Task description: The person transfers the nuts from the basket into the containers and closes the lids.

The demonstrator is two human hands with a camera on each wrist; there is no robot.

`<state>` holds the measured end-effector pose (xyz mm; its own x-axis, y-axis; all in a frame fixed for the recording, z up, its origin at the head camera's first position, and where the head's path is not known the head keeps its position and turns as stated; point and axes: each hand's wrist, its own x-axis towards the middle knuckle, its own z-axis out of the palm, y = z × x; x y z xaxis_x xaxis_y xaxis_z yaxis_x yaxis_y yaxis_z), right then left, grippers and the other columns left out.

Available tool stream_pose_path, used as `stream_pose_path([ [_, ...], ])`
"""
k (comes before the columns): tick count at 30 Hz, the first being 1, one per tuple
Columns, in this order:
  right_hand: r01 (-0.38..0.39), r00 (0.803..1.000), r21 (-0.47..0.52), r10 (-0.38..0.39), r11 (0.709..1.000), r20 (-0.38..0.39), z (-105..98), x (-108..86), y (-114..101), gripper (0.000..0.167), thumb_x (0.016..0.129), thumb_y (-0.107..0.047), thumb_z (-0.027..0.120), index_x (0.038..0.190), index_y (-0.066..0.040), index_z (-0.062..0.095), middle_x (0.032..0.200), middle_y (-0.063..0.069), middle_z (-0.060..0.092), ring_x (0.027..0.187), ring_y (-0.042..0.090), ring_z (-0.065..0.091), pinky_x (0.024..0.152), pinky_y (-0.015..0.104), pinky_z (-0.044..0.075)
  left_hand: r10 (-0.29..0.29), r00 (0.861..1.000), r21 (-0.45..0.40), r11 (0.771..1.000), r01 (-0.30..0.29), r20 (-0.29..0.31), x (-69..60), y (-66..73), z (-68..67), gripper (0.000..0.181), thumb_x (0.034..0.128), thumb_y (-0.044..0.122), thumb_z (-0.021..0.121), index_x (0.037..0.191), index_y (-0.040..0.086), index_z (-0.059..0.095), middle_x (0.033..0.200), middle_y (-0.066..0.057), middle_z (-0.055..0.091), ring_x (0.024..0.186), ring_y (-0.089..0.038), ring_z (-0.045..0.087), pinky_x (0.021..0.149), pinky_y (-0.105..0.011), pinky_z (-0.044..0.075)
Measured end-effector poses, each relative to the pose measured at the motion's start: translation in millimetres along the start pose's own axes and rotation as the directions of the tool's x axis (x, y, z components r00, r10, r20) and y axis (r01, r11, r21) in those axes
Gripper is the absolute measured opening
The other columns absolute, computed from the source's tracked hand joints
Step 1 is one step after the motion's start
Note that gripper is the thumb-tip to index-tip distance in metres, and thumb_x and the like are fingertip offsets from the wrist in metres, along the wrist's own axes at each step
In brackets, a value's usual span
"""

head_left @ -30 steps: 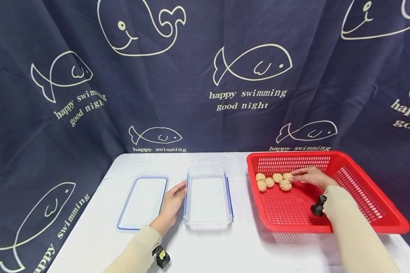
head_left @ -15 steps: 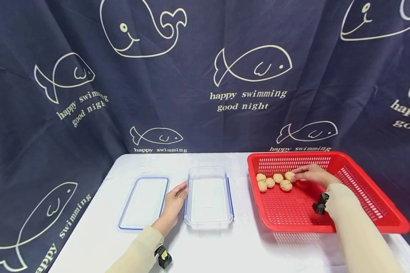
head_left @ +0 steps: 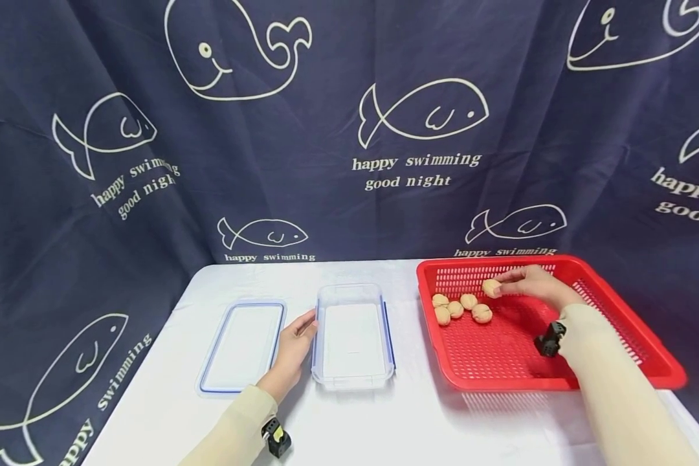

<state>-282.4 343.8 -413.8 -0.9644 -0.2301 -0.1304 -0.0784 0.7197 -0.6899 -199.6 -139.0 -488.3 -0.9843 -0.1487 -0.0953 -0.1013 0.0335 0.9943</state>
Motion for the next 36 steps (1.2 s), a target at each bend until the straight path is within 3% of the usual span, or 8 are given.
stream_pose_path([
  [6,0.044,0.999,-0.018,-0.044,0.999,-0.03,-1.7,0.7,-16.5,0.047,0.085,-0.026,0.073,0.12,0.004,0.064,0.107,0.013,0.071,0.098,0.015,0.059,0.088,0.032,0.046,0.0,1.0,-0.007,1.0,0.0,0.0,-0.1,0.6,-1.5,0.039,0.0977,0.008,0.053,0.135,-0.002,0.05,0.137,-0.022,0.051,0.129,-0.034,0.047,0.109,-0.042,0.04],
  [12,0.056,0.996,-0.01,-0.057,0.998,-0.066,-1.0,2.6,-30.5,0.047,0.084,-0.03,0.074,0.119,0.001,0.066,0.107,0.009,0.071,0.094,0.007,0.06,0.082,0.02,0.048,0.001,1.0,-0.006,1.0,-0.001,-0.007,0.8,-0.2,-3.5,0.039,0.0975,0.008,0.054,0.135,-0.002,0.051,0.137,-0.021,0.052,0.128,-0.034,0.048,0.108,-0.041,0.041],
  [20,0.11,0.985,0.008,-0.108,0.994,-0.133,3.9,-0.2,-55.3,0.045,0.085,-0.026,0.075,0.119,0.002,0.065,0.106,0.014,0.071,0.087,0.001,0.06,0.076,0.014,0.049,0.012,1.0,-0.003,1.0,-0.012,-0.009,1.0,-0.4,-4.6,0.039,0.0975,0.009,0.054,0.135,-0.001,0.052,0.136,-0.02,0.053,0.128,-0.033,0.049,0.108,-0.041,0.04],
  [27,0.199,0.953,0.027,-0.187,0.98,-0.237,12.4,-3.3,-80.7,0.039,0.085,-0.013,0.074,0.116,0.008,0.064,0.106,0.023,0.069,0.08,-0.003,0.061,0.07,0.01,0.05,0.011,1.0,0.003,1.0,-0.011,-0.011,-0.1,-0.7,-2.3,0.04,0.0978,0.013,0.055,0.135,0.0,0.052,0.138,-0.02,0.052,0.129,-0.034,0.047,0.109,-0.043,0.039],
  [36,0.237,0.918,0.072,-0.199,0.969,-0.345,31.1,-9.4,-118.3,0.036,0.085,-0.008,0.073,0.114,0.01,0.064,0.104,0.027,0.068,0.077,-0.006,0.059,0.067,0.007,0.049,0.009,1.0,-0.01,1.0,-0.01,-0.015,-0.3,-3.2,-0.5,0.04,0.0977,0.011,0.055,0.135,0.0,0.052,0.14,-0.018,0.05,0.131,-0.034,0.045,0.111,-0.043,0.036],
])
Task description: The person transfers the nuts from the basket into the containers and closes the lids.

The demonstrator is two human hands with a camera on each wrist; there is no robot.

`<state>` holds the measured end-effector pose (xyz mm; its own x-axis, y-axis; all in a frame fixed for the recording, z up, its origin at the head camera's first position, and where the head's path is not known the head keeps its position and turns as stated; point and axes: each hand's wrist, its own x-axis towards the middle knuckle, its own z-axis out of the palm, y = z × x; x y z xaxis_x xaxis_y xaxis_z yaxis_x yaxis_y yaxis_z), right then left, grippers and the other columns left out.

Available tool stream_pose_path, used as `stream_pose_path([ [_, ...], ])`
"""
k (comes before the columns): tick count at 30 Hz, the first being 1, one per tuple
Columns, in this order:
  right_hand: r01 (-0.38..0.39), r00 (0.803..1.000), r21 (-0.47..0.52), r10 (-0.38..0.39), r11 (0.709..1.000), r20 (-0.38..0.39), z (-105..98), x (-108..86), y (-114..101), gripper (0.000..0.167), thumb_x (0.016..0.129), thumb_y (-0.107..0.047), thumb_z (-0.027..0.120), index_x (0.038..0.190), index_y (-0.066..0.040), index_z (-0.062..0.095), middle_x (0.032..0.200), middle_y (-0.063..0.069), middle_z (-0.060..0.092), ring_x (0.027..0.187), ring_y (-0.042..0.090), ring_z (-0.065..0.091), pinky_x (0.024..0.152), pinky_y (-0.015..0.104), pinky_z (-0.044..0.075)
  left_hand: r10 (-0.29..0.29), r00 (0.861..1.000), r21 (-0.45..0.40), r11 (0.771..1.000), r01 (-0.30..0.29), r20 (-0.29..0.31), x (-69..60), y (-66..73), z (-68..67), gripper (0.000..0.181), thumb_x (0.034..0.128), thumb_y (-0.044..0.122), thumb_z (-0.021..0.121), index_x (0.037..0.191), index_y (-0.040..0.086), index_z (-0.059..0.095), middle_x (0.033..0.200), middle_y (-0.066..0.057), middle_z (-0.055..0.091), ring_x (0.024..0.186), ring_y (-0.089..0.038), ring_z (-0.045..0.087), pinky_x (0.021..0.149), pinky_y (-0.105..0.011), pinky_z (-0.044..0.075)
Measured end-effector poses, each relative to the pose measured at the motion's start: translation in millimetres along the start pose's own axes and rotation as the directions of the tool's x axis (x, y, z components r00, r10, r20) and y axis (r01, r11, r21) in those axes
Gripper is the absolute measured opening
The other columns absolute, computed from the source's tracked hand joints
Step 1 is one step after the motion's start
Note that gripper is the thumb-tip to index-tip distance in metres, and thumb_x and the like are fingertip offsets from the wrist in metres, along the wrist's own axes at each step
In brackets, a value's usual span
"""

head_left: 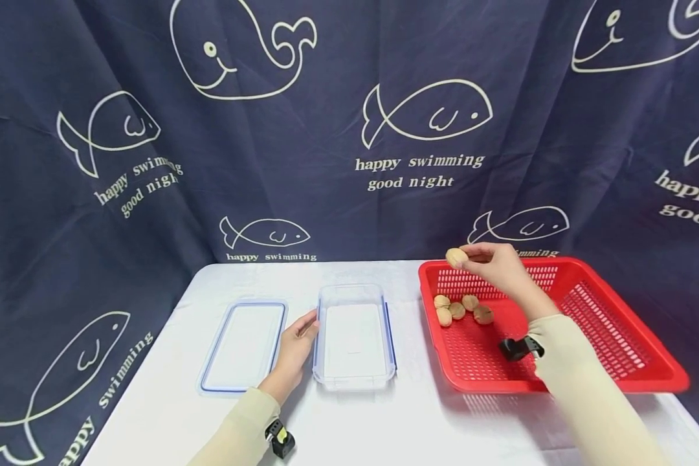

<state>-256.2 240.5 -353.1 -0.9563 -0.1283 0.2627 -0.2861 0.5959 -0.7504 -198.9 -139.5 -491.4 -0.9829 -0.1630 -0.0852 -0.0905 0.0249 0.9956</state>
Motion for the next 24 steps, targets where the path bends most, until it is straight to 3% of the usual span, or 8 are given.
stream_pose_path([
  [5,-0.01,0.999,0.027,0.011,1.0,-0.043,13.3,-3.4,-24.2,0.035,0.085,-0.007,0.073,0.115,0.008,0.064,0.105,0.026,0.068,0.079,-0.002,0.061,0.067,0.006,0.049,-0.01,1.0,-0.012,1.0,0.01,0.005,0.4,-0.8,0.5,0.04,0.0978,0.011,0.055,0.136,0.0,0.051,0.14,-0.018,0.05,0.131,-0.034,0.045,0.111,-0.044,0.036],
  [13,0.038,0.998,0.082,-0.035,0.996,-0.045,40.5,-3.9,-52.9,0.033,0.083,-0.002,0.072,0.113,0.01,0.065,0.103,0.026,0.068,0.09,0.031,0.068,0.069,0.008,0.05,-0.014,1.0,-0.033,0.999,0.014,0.012,0.9,-0.6,0.2,0.04,0.098,0.012,0.055,0.136,-0.001,0.051,0.141,-0.018,0.049,0.133,-0.034,0.043,0.112,-0.043,0.035],
  [24,0.072,0.997,0.186,-0.073,0.98,-0.002,80.0,-2.3,-76.2,0.03,0.081,0.002,0.072,0.109,0.01,0.067,0.103,0.024,0.069,0.089,0.033,0.068,0.075,0.025,0.058,-0.015,1.0,-0.02,1.0,0.015,0.008,1.8,-0.5,0.2,0.039,0.0978,0.012,0.055,0.135,0.0,0.052,0.141,-0.017,0.05,0.132,-0.033,0.044,0.111,-0.043,0.036],
])
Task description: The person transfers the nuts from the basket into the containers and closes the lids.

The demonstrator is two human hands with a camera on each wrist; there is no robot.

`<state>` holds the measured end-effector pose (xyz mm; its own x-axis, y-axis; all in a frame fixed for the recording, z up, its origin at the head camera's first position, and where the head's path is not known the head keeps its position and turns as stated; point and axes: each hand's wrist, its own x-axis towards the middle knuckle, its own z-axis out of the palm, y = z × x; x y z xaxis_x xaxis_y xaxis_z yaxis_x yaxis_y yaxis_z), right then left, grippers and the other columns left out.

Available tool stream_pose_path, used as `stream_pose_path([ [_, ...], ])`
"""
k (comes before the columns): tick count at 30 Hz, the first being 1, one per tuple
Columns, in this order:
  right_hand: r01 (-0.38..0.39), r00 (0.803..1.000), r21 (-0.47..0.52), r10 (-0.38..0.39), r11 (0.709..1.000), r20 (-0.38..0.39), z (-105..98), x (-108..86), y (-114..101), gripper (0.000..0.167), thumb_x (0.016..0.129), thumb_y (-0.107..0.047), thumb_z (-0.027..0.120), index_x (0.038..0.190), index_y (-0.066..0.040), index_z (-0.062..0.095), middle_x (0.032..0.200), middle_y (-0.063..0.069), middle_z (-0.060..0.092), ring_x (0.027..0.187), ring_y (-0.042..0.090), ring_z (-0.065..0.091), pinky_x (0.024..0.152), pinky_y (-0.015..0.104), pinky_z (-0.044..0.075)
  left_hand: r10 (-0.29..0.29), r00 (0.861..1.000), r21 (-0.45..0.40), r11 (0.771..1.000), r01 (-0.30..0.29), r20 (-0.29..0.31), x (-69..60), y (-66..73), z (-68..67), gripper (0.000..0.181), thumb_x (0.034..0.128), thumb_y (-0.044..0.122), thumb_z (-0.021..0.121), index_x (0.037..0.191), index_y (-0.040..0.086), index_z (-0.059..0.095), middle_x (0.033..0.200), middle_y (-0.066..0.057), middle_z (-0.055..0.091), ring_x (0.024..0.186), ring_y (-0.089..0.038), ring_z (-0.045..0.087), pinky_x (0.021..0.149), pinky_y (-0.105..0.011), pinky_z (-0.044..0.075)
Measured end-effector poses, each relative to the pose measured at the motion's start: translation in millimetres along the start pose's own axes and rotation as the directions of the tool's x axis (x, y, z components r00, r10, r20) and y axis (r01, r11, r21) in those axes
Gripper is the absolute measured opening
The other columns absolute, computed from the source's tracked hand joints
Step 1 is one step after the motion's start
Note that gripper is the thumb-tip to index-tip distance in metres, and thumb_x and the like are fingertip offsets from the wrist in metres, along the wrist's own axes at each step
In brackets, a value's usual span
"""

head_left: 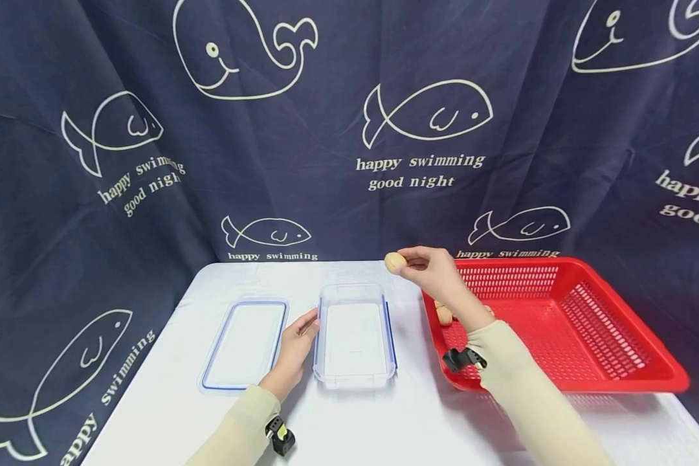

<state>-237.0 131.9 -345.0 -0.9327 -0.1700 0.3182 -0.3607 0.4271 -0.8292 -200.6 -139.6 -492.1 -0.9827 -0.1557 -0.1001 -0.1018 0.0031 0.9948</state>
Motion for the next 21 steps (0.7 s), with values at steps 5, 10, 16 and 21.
stream_pose_path([
  [5,0.031,0.999,0.021,-0.031,0.999,0.009,20.3,-0.2,-7.6,0.029,0.08,0.004,0.073,0.107,0.01,0.067,0.1,0.024,0.07,0.085,0.031,0.069,0.075,0.03,0.06,-0.005,1.0,0.003,1.0,0.004,0.011,0.0,-0.9,-1.2,0.04,0.0982,0.013,0.055,0.137,0.001,0.05,0.142,-0.017,0.048,0.133,-0.033,0.042,0.112,-0.044,0.034],
  [10,0.05,0.998,0.029,-0.051,0.998,0.025,41.8,-0.7,-12.6,0.027,0.079,0.005,0.072,0.105,0.01,0.068,0.096,0.022,0.07,0.081,0.027,0.069,0.073,0.029,0.06,-0.001,1.0,0.008,1.0,0.001,0.002,-0.4,-1.0,-0.2,0.04,0.0981,0.013,0.055,0.136,0.001,0.051,0.141,-0.017,0.049,0.132,-0.034,0.043,0.112,-0.044,0.035],
  [16,0.005,0.999,0.045,-0.007,0.999,0.043,65.3,-3.9,-18.8,0.028,0.078,0.004,0.074,0.105,0.008,0.069,0.094,0.019,0.071,0.081,0.026,0.069,0.073,0.03,0.06,-0.006,1.0,0.014,1.0,0.006,-0.006,-0.5,-1.4,0.5,0.04,0.0976,0.013,0.056,0.135,0.0,0.051,0.141,-0.018,0.049,0.133,-0.034,0.043,0.111,-0.043,0.036],
  [21,0.004,0.999,0.057,-0.006,0.998,0.036,83.6,-8.1,-20.7,0.028,0.077,0.004,0.074,0.104,0.007,0.069,0.093,0.018,0.071,0.079,0.025,0.069,0.071,0.03,0.06,0.0,1.0,0.023,1.0,0.0,-0.003,0.3,-1.6,0.0,0.041,0.0979,0.014,0.056,0.136,0.0,0.051,0.141,-0.018,0.049,0.133,-0.034,0.043,0.112,-0.044,0.035],
])
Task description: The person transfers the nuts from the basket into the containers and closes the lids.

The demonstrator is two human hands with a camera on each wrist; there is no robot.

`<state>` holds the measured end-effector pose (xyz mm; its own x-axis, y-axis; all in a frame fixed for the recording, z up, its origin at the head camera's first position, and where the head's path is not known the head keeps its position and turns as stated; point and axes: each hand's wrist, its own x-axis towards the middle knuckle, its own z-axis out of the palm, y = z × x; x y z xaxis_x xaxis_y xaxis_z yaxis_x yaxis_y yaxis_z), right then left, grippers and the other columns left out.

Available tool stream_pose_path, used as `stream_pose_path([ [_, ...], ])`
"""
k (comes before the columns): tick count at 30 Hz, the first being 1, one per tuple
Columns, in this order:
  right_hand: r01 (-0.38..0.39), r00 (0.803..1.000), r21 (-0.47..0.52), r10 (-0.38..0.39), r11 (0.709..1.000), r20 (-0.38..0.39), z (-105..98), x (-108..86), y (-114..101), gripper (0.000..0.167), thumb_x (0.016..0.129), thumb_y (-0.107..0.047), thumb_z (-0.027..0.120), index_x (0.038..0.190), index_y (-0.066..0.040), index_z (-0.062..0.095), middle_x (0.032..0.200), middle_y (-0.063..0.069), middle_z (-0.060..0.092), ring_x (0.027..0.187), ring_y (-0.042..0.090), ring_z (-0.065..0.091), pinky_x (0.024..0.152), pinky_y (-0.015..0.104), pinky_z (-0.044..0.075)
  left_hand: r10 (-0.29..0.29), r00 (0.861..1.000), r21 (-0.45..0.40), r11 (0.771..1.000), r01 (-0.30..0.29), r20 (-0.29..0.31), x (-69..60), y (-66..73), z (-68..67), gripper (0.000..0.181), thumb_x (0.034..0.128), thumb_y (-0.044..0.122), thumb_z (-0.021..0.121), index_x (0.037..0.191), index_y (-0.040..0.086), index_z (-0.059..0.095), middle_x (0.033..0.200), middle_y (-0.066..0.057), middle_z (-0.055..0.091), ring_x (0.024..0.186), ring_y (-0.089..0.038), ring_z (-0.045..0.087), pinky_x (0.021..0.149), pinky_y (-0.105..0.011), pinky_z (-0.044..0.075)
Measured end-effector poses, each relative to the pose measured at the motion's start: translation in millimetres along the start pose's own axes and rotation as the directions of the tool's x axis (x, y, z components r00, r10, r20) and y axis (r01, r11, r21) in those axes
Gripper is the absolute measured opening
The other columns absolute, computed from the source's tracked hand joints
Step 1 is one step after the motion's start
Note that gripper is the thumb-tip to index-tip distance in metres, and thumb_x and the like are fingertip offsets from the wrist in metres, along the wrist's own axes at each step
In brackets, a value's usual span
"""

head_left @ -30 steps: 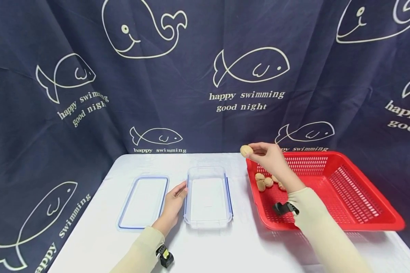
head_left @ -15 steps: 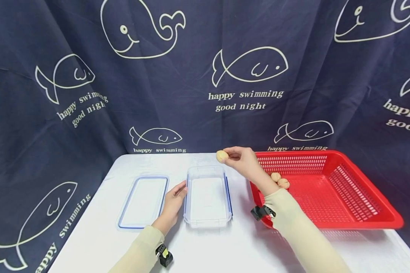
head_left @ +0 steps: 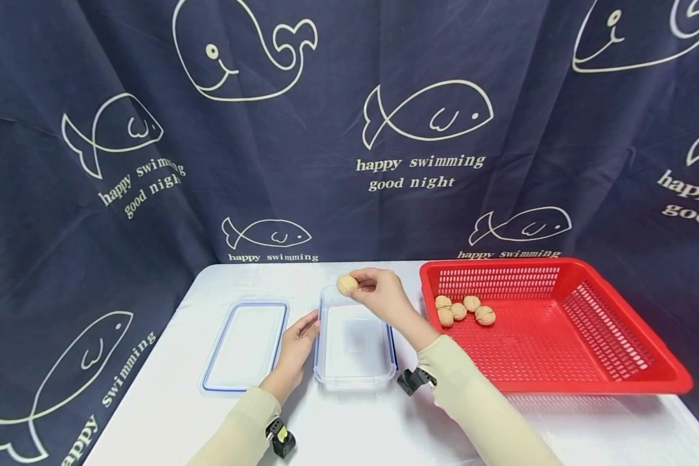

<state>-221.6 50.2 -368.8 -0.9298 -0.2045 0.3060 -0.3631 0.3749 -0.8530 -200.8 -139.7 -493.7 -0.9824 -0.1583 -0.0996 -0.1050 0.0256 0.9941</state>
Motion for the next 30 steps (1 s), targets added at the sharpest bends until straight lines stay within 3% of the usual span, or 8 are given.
stream_pose_path([
  [12,-0.033,0.999,0.004,0.033,0.999,0.016,34.5,-14.9,19.9,0.025,0.075,0.002,0.076,0.099,0.008,0.07,0.084,0.015,0.071,0.072,0.023,0.068,0.063,0.023,0.058,-0.009,1.0,-0.018,1.0,0.009,-0.007,-1.5,0.9,-0.1,0.04,0.0975,0.013,0.056,0.135,0.0,0.052,0.14,-0.018,0.05,0.131,-0.033,0.045,0.111,-0.043,0.037],
  [30,-0.169,0.98,-0.043,0.173,0.985,0.102,60.8,-30.4,50.4,0.023,0.077,0.0,0.075,0.098,0.008,0.069,0.082,0.013,0.07,0.073,0.02,0.065,0.064,0.024,0.056,0.003,1.0,-0.03,1.0,-0.002,0.003,-0.7,1.1,-0.5,0.041,0.0975,0.013,0.056,0.136,0.0,0.051,0.141,-0.017,0.05,0.133,-0.033,0.043,0.112,-0.043,0.035],
])
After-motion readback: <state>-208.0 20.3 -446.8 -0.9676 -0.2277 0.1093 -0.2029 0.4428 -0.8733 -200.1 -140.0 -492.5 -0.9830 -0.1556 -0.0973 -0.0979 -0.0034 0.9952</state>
